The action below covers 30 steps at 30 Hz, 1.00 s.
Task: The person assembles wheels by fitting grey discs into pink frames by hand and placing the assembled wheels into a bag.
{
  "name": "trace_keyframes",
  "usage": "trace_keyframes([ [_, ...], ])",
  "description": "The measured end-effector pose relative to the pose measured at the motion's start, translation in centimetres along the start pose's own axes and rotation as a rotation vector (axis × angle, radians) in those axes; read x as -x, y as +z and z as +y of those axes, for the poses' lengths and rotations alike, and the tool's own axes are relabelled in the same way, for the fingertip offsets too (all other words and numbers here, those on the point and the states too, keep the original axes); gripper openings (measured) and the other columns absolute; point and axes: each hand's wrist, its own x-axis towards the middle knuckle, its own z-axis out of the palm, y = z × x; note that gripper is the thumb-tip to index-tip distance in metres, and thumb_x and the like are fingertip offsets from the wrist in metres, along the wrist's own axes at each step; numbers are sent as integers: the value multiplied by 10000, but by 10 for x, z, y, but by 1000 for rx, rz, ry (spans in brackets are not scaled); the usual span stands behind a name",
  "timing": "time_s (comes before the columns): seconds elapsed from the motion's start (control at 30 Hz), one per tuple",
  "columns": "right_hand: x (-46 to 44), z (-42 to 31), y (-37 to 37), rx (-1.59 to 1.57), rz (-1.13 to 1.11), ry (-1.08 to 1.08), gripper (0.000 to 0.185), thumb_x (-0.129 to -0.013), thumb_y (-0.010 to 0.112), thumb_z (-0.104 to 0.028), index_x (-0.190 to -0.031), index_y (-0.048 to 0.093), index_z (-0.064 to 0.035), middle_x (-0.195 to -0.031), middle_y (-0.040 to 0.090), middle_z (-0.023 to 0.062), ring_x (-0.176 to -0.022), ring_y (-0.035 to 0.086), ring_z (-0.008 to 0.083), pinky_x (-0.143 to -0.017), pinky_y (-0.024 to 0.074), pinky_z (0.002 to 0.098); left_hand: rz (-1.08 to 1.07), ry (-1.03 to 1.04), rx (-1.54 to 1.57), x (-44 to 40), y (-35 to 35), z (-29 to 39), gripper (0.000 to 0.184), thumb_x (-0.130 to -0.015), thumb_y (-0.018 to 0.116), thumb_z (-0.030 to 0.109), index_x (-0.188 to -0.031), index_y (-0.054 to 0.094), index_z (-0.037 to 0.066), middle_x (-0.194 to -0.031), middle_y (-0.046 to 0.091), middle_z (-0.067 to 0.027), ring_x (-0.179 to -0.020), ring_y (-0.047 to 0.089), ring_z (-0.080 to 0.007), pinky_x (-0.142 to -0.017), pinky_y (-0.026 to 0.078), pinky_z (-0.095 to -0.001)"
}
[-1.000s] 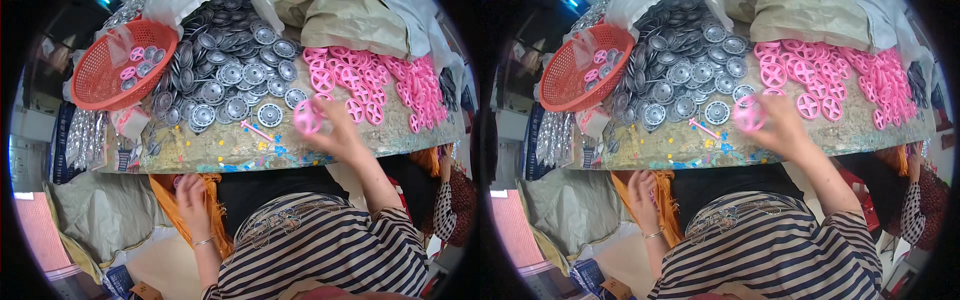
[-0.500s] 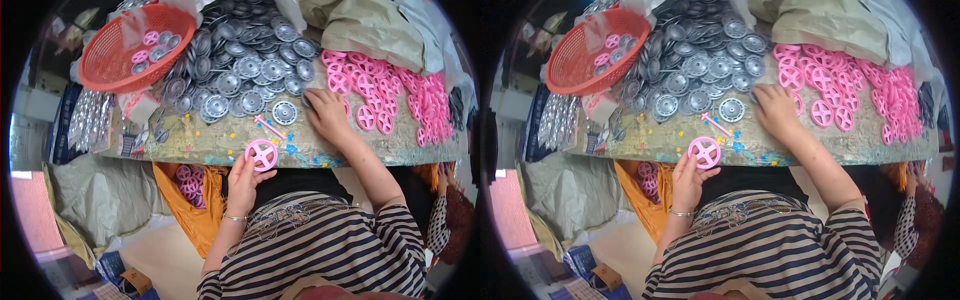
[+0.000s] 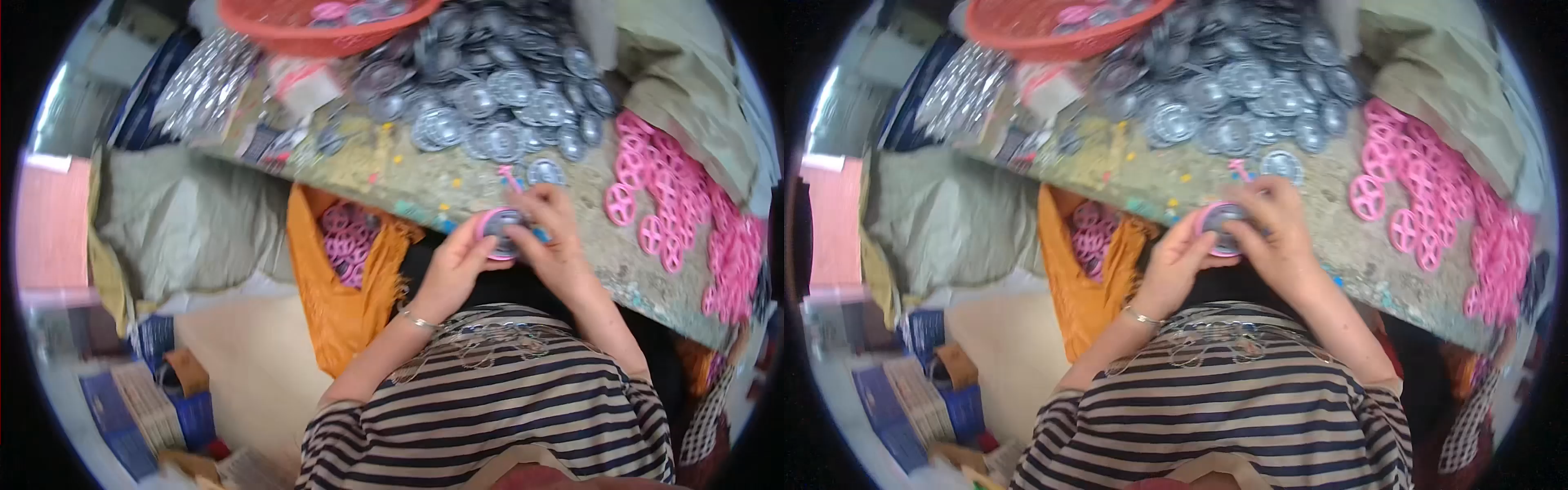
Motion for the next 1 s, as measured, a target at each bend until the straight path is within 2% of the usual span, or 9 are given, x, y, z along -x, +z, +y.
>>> trace_keyframes([
  [0.1,8,21,7,-382,-114,326,387,-858,637,-103,-1222,547,-10,-1080,608,89,-974,562,160,-826,466,287,-38,60,-25,4,-1,-1,401,-967,467,99,-1354,393,25,-1217,511,-81,-1057,552,-142,-838,545,-288],
  [0.13,3,14,-1,-485,-272,415,324,-884,615,-101,-1177,560,24,-1052,623,68,-943,570,121,-800,470,266,-8,97,-97,5,-2,-2,379,-959,485,93,-1326,433,17,-1165,548,-83,-994,572,-125,-804,554,-276],
  [0.17,5,17,1,-516,-278,428,303,-884,613,-95,-1161,568,18,-1025,627,60,-924,573,114,-792,470,260,3,147,-211,8,-3,0,363,-951,497,83,-1305,459,11,-1107,586,-86,-935,594,-120,-775,560,-271],
  [0.23,10,21,6,-575,-278,460,263,-884,609,-83,-1130,583,8,-970,637,45,-885,578,101,-777,470,248,-4,127,-210,11,-8,-2,368,-951,492,68,-1305,445,-19,-1180,552,-97,-1015,573,-136,-819,550,-261],
  [0.33,9,20,17,-571,-286,452,219,-882,606,-68,-1087,597,7,-949,639,37,-868,579,95,-769,467,238,35,126,-284,16,-13,-3,370,-957,472,64,-1315,434,-18,-1199,540,-98,-1039,565,-144,-824,550,-274],
  [0.5,7,-2,17,-740,-219,547,237,-870,626,-84,-1091,624,1,-990,648,43,-889,584,107,-805,461,248,47,81,5,21,-10,6,377,-970,419,49,-1339,388,-26,-1252,493,-121,-1109,542,-205,-893,536,-356],
  [0.77,15,1,9,-702,-228,402,204,-889,619,-120,-1058,638,-7,-940,655,16,-876,577,78,-793,467,242,12,145,-221,20,-5,7,347,-963,460,61,-1293,432,-41,-1214,524,-115,-1082,563,-203,-911,523,-348],
  [0.97,23,7,20,-630,-212,450,215,-909,599,-155,-1069,633,-16,-930,656,9,-861,569,62,-786,466,235,174,177,-426,24,3,6,271,-962,500,124,-1179,547,-30,-1060,595,-60,-987,567,-122,-814,513,-264],
  [1.0,24,8,20,-609,-244,434,250,-922,580,-193,-1082,622,-6,-972,658,40,-897,587,101,-806,469,264,188,202,-506,26,1,10,268,-964,499,136,-1170,553,-26,-1058,595,-59,-975,568,-122,-816,500,-262],
])
